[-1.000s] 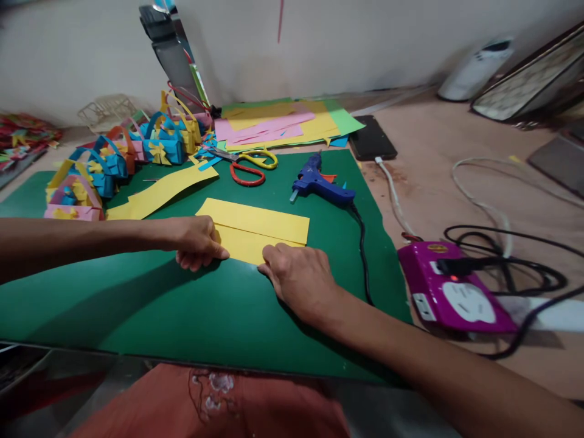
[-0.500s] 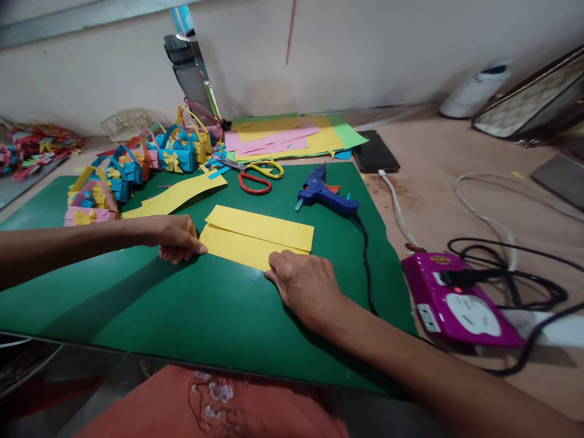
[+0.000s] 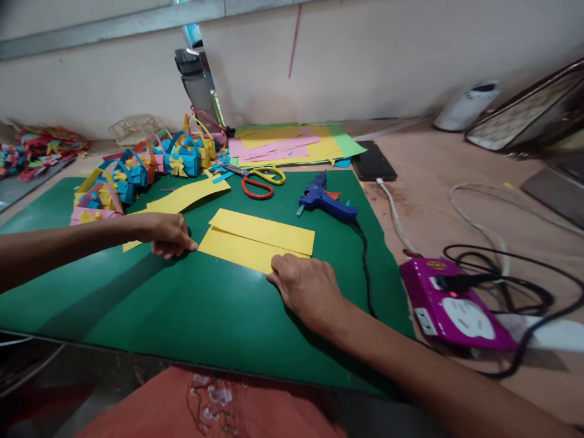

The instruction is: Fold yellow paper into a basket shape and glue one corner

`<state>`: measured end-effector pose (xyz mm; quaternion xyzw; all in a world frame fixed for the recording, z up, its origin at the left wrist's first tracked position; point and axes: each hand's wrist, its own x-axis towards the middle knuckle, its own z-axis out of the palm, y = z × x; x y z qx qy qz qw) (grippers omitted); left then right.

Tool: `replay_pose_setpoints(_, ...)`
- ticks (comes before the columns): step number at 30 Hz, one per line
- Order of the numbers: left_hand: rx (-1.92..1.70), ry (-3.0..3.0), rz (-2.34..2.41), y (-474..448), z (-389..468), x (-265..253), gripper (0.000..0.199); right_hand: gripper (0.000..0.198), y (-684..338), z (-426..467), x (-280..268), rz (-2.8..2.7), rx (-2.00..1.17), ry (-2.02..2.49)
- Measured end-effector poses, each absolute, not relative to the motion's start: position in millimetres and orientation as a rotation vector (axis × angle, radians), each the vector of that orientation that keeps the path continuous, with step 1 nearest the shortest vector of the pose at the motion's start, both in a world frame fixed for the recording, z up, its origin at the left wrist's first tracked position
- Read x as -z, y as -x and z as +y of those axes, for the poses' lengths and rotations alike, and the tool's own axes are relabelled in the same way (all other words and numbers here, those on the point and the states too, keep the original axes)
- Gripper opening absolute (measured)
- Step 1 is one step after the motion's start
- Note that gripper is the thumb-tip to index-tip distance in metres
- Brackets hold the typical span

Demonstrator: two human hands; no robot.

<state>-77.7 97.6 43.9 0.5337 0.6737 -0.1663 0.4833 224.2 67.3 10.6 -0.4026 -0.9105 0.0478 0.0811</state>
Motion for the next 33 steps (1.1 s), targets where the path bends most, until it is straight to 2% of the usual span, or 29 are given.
replay_pose_setpoints(8, 0.374, -1.492, 1.756, 86, 97, -63, 0.048, 0.021, -226, 68, -12, -2.733, -0.132, 1.198)
replay_pose_setpoints(12, 0.069, -1.982, 2.053, 50, 82, -74, 0.047, 0.026, -228, 67, -12, -2.694, 0.034, 1.036)
replay_pose_setpoints(15, -0.146, -2.560, 1.767, 13, 69, -57, 0.038, 0.025, -225, 68, -13, -2.634, 0.145, 0.890)
replay_pose_setpoints(17, -0.170, -2.789, 1.506, -7, 67, -39, 0.041, 0.020, -223, 70, -12, -2.602, 0.168, 0.866)
replay_pose_setpoints(21, 0.077, -2.724, 1.443, -18, 79, -8, 0.057, 0.027, -220, 80, -5, -2.688, 0.146, 0.965)
replay_pose_setpoints(28, 0.103, -2.544, 1.698, 23, 96, 3, 0.067, 0.017, -226, 95, 0, -2.837, 0.391, 1.030)
replay_pose_setpoints(33, 0.006, -2.485, 1.865, 46, 98, 12, 0.060, 0.017, -228, 95, -3, -2.897, 0.457, 1.091)
